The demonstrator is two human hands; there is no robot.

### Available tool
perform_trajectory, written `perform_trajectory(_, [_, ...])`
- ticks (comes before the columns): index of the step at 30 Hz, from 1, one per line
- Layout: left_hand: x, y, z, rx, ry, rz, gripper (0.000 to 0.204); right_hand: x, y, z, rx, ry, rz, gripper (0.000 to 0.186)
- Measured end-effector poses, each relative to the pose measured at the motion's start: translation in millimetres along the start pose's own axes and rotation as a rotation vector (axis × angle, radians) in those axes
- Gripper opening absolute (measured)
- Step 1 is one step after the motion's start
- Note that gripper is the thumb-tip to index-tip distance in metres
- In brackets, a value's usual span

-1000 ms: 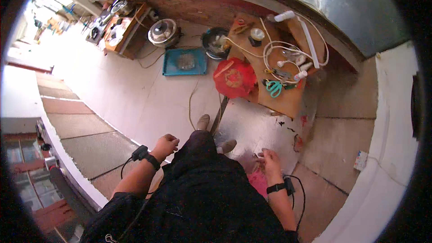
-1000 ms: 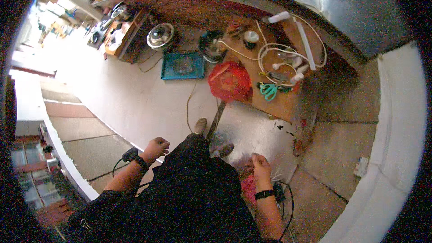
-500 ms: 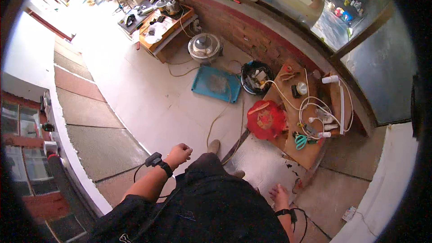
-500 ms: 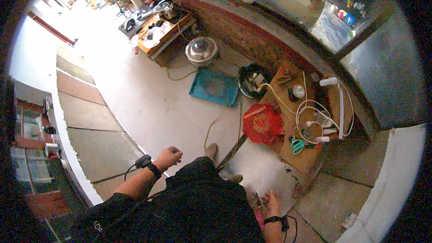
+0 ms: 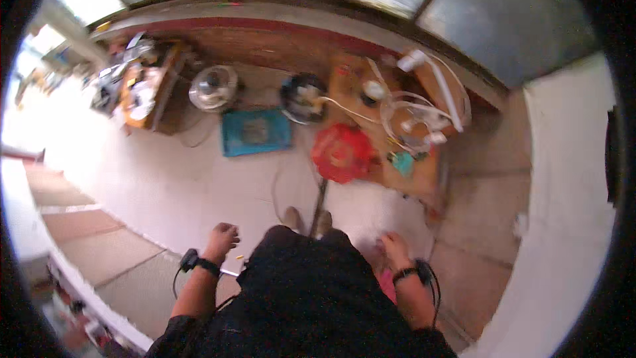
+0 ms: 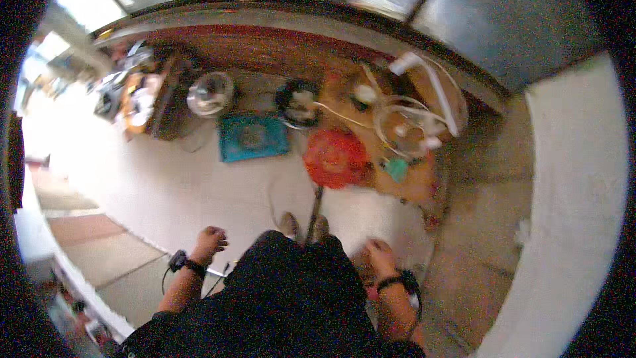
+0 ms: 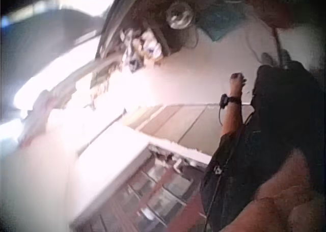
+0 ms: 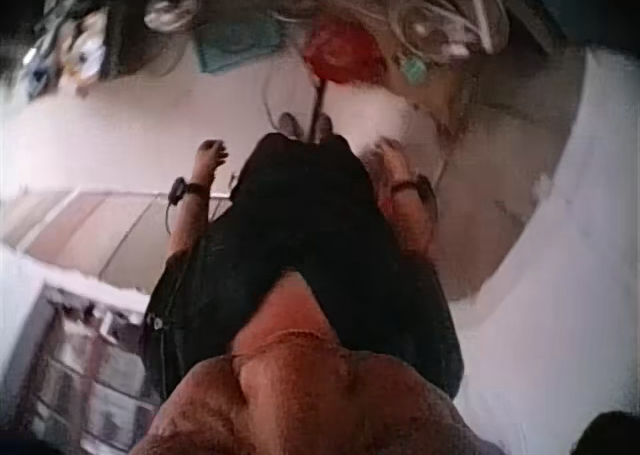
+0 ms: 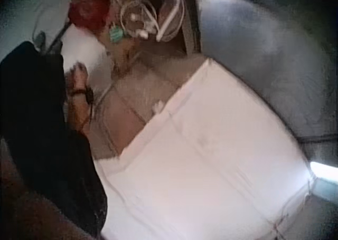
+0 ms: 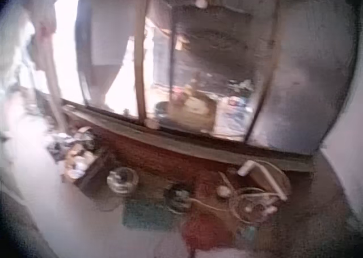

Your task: The person manipulates electrical wires and organizes an extension cord in a utility area.

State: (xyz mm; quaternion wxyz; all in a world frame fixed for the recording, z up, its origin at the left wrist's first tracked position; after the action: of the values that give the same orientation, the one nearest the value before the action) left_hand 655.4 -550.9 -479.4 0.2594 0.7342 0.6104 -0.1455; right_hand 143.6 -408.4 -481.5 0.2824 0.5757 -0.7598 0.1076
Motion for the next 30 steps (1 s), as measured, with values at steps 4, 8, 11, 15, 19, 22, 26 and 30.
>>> perform_trajectory(4, [-25,-26,-12,-0.030,-0.069,0.074,0.029,-119,75,54,-0.048,0.010,0.016,0.031])
perform_trajectory(8, [-9,8,-35,-0.182,-0.026,0.001,0.028,-70,43,65,0.034,-0.114,0.065,0.029])
perform_trajectory(11, [13,50,-36,-0.249,-0.052,-0.134,0.027,-9,-7,64,0.078,-0.124,0.081,0.027])
perform_trajectory(15, [27,101,-23,-0.307,0.022,-0.178,0.026,77,-84,65,0.034,-0.035,0.056,0.027])
perform_trajectory(19, [41,163,16,-0.301,0.020,-0.287,0.025,135,-182,74,0.151,0.042,0.011,0.029])
perform_trajectory(22, [41,218,32,-0.337,0.005,-0.337,0.026,159,-254,68,0.161,0.046,-0.040,0.028])
perform_trajectory(26, [28,304,42,-0.419,-0.009,-0.323,0.027,189,-363,63,0.237,0.036,-0.127,0.026])
perform_trajectory(30, [-3,367,52,-0.500,-0.016,-0.297,0.025,229,-448,73,0.327,0.067,-0.269,0.026])
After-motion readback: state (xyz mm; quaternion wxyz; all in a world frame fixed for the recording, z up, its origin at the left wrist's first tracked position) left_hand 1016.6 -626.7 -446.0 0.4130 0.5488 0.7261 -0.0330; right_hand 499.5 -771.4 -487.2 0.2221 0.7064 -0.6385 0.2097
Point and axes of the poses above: each hand's wrist, its own z-axis towards the middle knuckle, its own y-axis out of the back of the hand, x = y × z, the point moved 5 cm from there along z, towards the middle knuckle, and after that the axes turned 1 degree about z, right-handed, at the moved point
